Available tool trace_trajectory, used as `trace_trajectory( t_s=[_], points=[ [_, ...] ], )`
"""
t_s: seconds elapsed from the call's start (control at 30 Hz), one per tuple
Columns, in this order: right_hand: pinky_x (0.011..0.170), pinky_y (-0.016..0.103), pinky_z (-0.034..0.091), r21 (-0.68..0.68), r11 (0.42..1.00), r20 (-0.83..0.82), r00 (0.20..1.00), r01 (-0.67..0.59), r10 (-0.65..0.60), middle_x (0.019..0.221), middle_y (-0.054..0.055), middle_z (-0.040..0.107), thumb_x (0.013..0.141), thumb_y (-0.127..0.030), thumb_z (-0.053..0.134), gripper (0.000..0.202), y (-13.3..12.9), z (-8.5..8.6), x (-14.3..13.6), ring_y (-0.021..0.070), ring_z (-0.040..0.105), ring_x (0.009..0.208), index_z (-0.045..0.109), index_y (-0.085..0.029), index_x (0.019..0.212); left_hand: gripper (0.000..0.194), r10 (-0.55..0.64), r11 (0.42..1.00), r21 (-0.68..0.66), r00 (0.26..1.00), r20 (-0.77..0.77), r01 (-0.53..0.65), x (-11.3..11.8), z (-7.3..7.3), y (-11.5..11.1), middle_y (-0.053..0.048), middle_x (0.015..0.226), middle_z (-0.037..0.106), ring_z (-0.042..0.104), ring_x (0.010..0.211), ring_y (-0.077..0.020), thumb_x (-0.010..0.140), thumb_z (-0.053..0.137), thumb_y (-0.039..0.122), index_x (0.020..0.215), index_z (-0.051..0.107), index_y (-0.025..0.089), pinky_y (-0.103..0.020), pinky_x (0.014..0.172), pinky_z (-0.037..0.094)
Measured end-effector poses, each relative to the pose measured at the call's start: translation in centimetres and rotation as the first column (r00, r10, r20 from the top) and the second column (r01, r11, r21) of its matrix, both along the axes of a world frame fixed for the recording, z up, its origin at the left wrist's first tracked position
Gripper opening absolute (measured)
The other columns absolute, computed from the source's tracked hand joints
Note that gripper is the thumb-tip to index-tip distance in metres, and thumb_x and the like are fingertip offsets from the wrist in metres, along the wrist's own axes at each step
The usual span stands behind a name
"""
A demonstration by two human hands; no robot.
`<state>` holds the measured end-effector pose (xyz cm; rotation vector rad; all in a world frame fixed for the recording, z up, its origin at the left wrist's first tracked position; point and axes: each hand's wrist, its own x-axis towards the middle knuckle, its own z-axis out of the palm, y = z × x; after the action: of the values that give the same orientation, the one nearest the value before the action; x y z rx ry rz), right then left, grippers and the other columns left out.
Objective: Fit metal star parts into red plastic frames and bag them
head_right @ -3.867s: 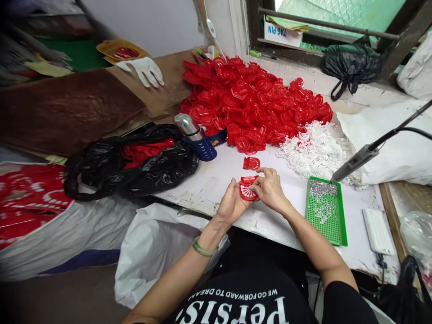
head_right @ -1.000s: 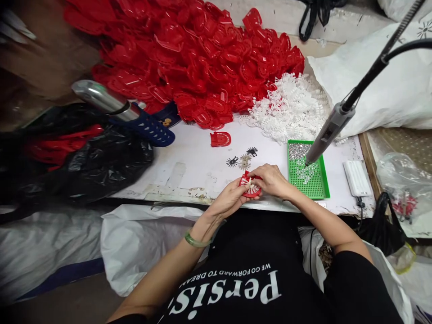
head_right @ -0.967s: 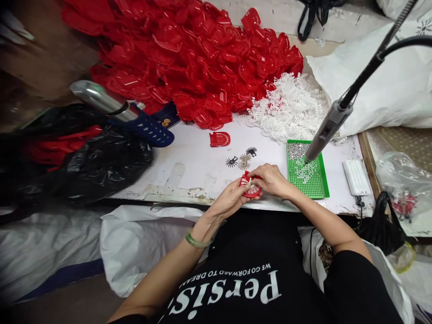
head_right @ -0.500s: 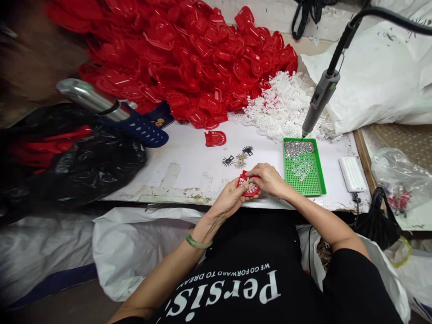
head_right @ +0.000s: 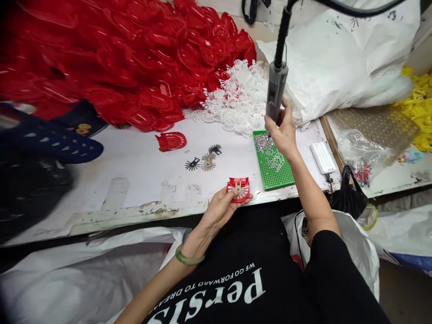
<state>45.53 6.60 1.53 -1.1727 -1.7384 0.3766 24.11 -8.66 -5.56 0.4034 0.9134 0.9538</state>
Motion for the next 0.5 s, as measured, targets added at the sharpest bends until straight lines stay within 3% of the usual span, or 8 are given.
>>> trace_trajectory(
  t_s=[0.23,0.5],
  points=[
    [0.067,0.032,0.052,-0.129,0.991,-0.254,0.964,0.043,-0.075,0.086,-0.001,0.060,0.083,-0.040,0.059,0.041,-6.7,-1.4,-1.1,0.0129,0.062,0.069,0.048,-0.026,0.120,0.029,0.034,0.999,-0.022,0.999,-0.028,-0.034,0.1,-0.4,0.1,-0.009,0.087,0.073,0.073,0.077,-0.0231,0.069,0.070,0.020,0.094,0.061,0.009,-0.033,0.071,0.058],
    [0.050,0.027,0.044,-0.162,0.981,-0.426,0.889,0.107,-0.167,0.068,-0.006,0.052,0.078,-0.045,0.062,0.051,-6.9,-2.8,-1.0,0.0086,0.050,0.048,0.050,-0.024,0.122,0.027,0.062,0.997,-0.033,0.998,-0.029,-0.063,1.4,-0.4,0.5,-0.010,0.089,0.073,0.073,0.078,-0.0238,0.069,0.070,0.019,0.092,0.063,0.008,-0.038,0.075,0.059]
  ],
)
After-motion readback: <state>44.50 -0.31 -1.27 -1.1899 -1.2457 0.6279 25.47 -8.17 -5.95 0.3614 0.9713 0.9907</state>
